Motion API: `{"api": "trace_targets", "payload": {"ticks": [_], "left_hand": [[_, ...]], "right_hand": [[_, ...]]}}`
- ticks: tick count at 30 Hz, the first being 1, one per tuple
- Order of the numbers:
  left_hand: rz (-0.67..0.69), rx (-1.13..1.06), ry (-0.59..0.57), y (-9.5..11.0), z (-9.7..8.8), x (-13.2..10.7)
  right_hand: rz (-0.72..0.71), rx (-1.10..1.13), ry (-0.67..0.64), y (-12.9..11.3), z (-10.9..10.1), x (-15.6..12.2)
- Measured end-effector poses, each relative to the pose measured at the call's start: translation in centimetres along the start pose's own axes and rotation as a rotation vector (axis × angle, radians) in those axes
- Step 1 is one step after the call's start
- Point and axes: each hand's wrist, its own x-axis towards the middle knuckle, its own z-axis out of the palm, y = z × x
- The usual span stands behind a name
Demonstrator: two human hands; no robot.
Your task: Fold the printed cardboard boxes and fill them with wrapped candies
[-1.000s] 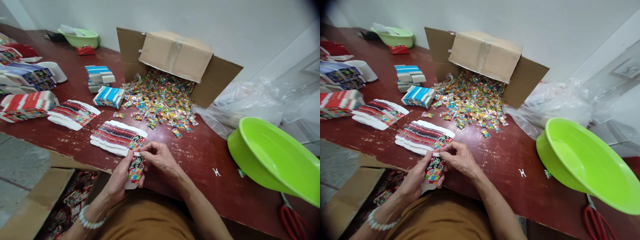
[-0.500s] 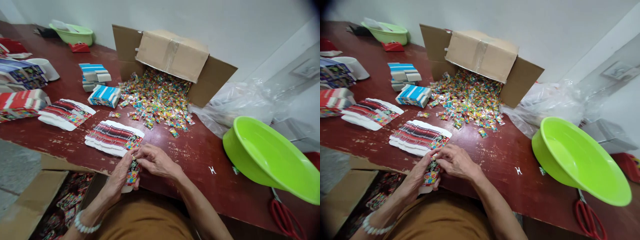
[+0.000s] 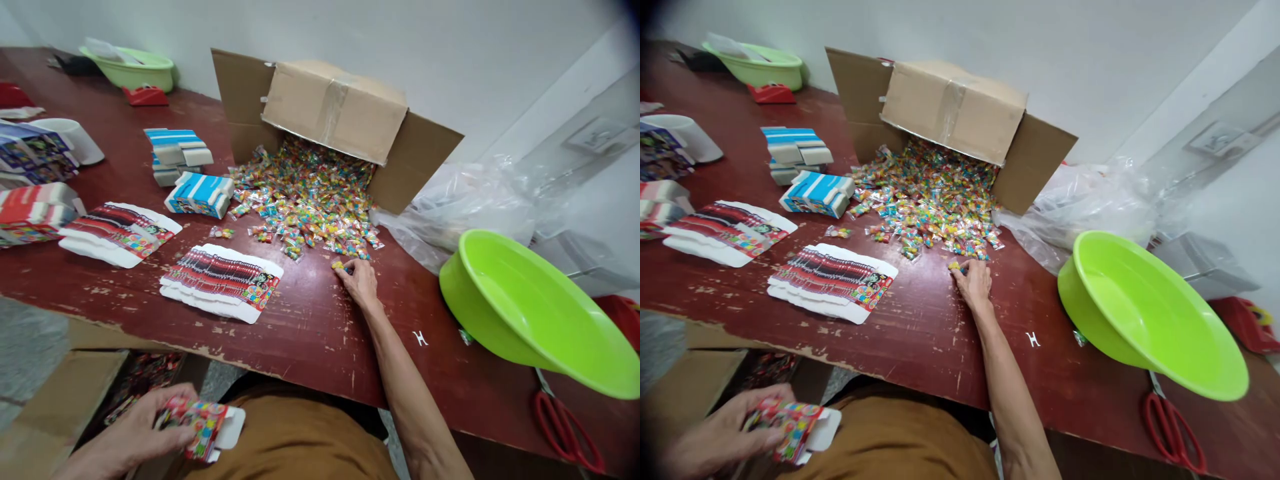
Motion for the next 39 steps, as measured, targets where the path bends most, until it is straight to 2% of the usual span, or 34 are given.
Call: {"api": "trace_targets", "payload": {"ticks": [3, 5, 7, 9, 11, 14, 16, 19, 23, 26, 33, 36, 39], "left_hand": [[-0.020, 0.184, 0.021, -0.4, -2.3, -0.1], [-0.008, 0.179, 0.060, 0.8, -2.6, 0.1], [0.042, 0.108, 0.093, 2.8, -1.9, 0.7], [0.055, -0.021, 0.129, 5.0, -0.5, 1.5], [0.064, -0.124, 0.106, 6.5, 1.1, 2.1], [0.090, -0.153, 0.002, 7.1, 3.5, 2.6], [0.110, -0.126, -0.024, 6.8, 4.8, 2.7], [0.137, -0.098, -0.056, 6.4, 6.1, 2.7], [0.089, -0.129, -0.163, 6.4, 7.6, 2.5], [0.053, -0.174, -0.231, 6.5, 8.3, 2.5], [0.135, -0.088, -0.193, 7.5, 9.0, 3.1], [0.188, -0.078, -0.211, 8.0, 9.9, 3.5], [0.211, -0.140, -0.217, 8.2, 10.7, 3.8]], "right_hand": [[-0.034, 0.094, -0.069, -1.2, 0.5, -1.5], [-0.067, 0.191, -0.163, -2.7, 1.0, -3.2], [-0.110, 0.336, -0.328, -4.8, 1.4, -5.5], [-0.146, 0.688, -0.591, -7.0, 1.7, -8.0], [-0.202, 0.788, -0.678, -8.9, 1.8, -9.9], [-0.347, 0.697, -0.613, -10.5, 1.8, -11.2], [-0.414, 0.589, -0.543, -10.7, 1.6, -11.1], [-0.405, 0.519, -0.481, -10.6, 1.1, -10.7], [-0.379, 0.534, -0.545, -10.7, 0.9, -10.6], [-0.412, 0.530, -0.589, -10.7, 0.9, -10.5], [-0.632, 0.344, -0.484, -10.3, -0.3, -9.7], [-0.605, 0.297, -0.507, -10.6, -0.3, -10.5], [-0.536, 0.359, -0.559, -10.7, 0.1, -11.1]]}}
